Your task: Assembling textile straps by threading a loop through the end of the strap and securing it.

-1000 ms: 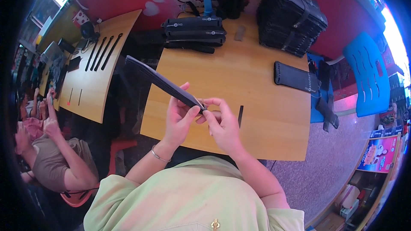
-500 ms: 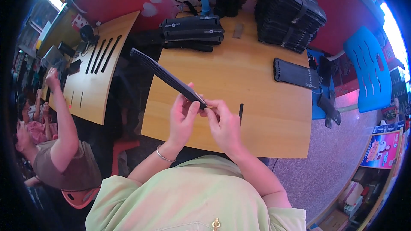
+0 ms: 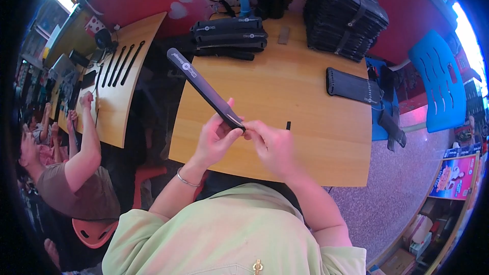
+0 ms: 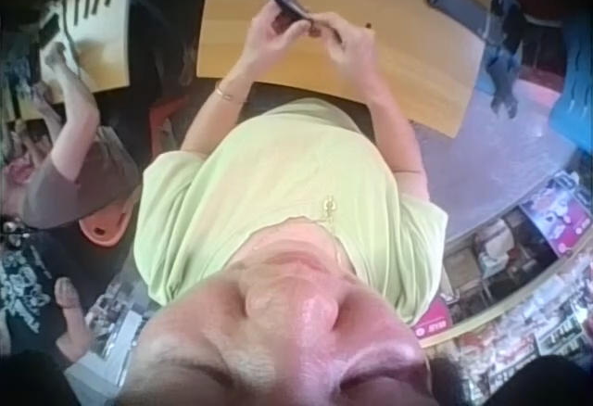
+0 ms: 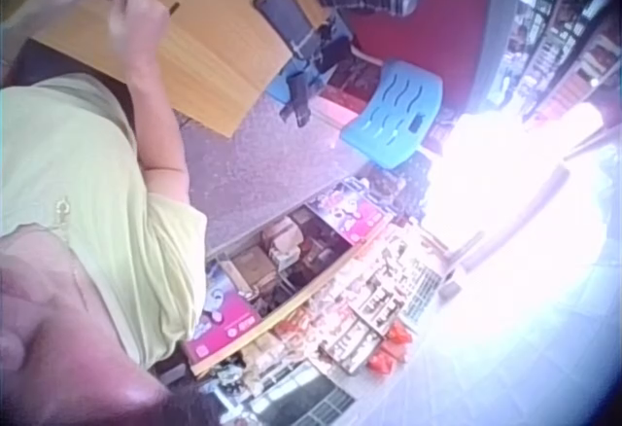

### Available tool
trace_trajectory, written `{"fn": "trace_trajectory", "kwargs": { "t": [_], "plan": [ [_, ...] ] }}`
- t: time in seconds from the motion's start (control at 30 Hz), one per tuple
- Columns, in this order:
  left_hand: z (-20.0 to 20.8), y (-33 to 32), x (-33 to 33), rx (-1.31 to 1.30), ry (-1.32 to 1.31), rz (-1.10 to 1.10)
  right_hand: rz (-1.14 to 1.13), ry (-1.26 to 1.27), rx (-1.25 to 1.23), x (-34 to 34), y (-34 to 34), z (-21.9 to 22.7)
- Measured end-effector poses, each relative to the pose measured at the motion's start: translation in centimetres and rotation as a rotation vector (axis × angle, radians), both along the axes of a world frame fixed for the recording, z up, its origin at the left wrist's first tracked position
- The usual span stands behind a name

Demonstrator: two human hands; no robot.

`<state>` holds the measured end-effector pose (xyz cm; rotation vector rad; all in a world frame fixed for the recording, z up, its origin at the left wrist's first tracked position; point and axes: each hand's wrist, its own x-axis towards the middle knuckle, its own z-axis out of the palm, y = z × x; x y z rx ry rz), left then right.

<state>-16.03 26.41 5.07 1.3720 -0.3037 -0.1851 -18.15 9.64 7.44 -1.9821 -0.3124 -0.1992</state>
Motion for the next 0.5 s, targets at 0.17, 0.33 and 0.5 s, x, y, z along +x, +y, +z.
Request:
{"fn": "trace_trajectory", "kwargs": {
  "t": [0.17,0.33,0.5],
  "plan": [
    [1.2,0.3,0.3,-0.094,0.070,-0.135,0.026,-0.011,-0.015,0.2,-0.6,1.4],
    [1.3,0.0,0.1,-0.149,0.143,-0.136,-0.017,0.029,-0.019,-0.2,-0.2,1.9],
    [0.7,-1.3,0.1,-0.223,0.162,0.037,-0.074,0.070,-0.046,-0.9,0.9,1.9]
  ]
}}
